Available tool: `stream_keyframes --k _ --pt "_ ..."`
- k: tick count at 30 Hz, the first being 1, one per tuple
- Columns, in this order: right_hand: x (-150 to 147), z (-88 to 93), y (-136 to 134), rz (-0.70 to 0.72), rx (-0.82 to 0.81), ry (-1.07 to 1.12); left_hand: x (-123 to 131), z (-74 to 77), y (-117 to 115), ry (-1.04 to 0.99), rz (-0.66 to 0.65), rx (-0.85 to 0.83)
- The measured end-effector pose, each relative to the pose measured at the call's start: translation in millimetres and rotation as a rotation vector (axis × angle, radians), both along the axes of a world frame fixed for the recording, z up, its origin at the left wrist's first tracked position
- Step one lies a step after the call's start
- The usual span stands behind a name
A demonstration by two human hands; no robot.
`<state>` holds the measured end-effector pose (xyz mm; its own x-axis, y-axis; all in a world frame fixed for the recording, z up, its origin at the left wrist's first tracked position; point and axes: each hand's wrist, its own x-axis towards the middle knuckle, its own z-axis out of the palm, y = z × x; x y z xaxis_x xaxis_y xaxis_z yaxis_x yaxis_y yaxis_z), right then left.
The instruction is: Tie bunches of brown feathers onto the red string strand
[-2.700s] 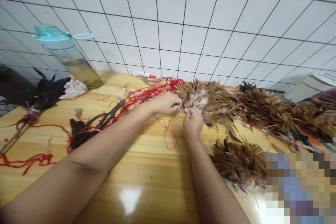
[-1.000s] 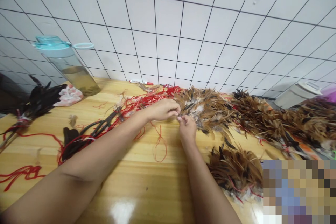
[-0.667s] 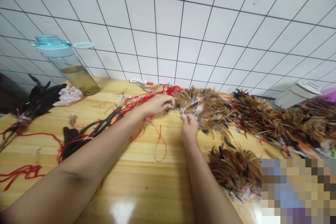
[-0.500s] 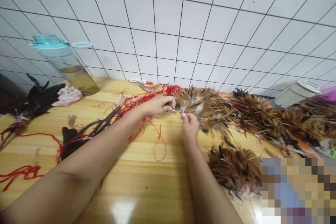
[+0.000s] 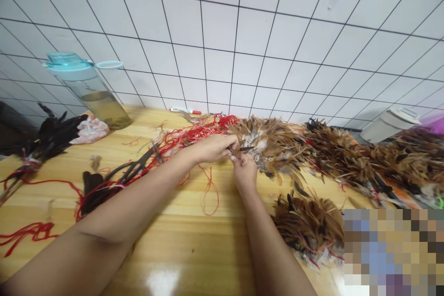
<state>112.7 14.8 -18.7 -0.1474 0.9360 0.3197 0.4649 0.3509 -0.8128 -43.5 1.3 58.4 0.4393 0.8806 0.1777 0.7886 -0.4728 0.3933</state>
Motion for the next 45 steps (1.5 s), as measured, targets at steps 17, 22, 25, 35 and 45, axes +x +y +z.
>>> stream_keyframes --k 17,22,25,35,45 --pt "0 5.5 -4 -0.1 -0.09 0.176 -19 -4.9 9 0.191 0.511 -0.164" --pt "0 6.8 -5 -0.109 -0.074 0.138 -10 -8.2 10 0.287 0.571 -0.244" --pt "-1 7.7 -6 -0.097 -0.069 0.124 -8 -13.7 13 0.302 0.564 -0.243" --pt "-1 8.4 -8 -0.099 -0.1 0.166 -25 1.9 5 -0.228 0.311 -0.22" --pt "-1 5.0 -5 -0.091 -0.101 0.235 1 -15.4 11 -1.027 0.164 -0.45"
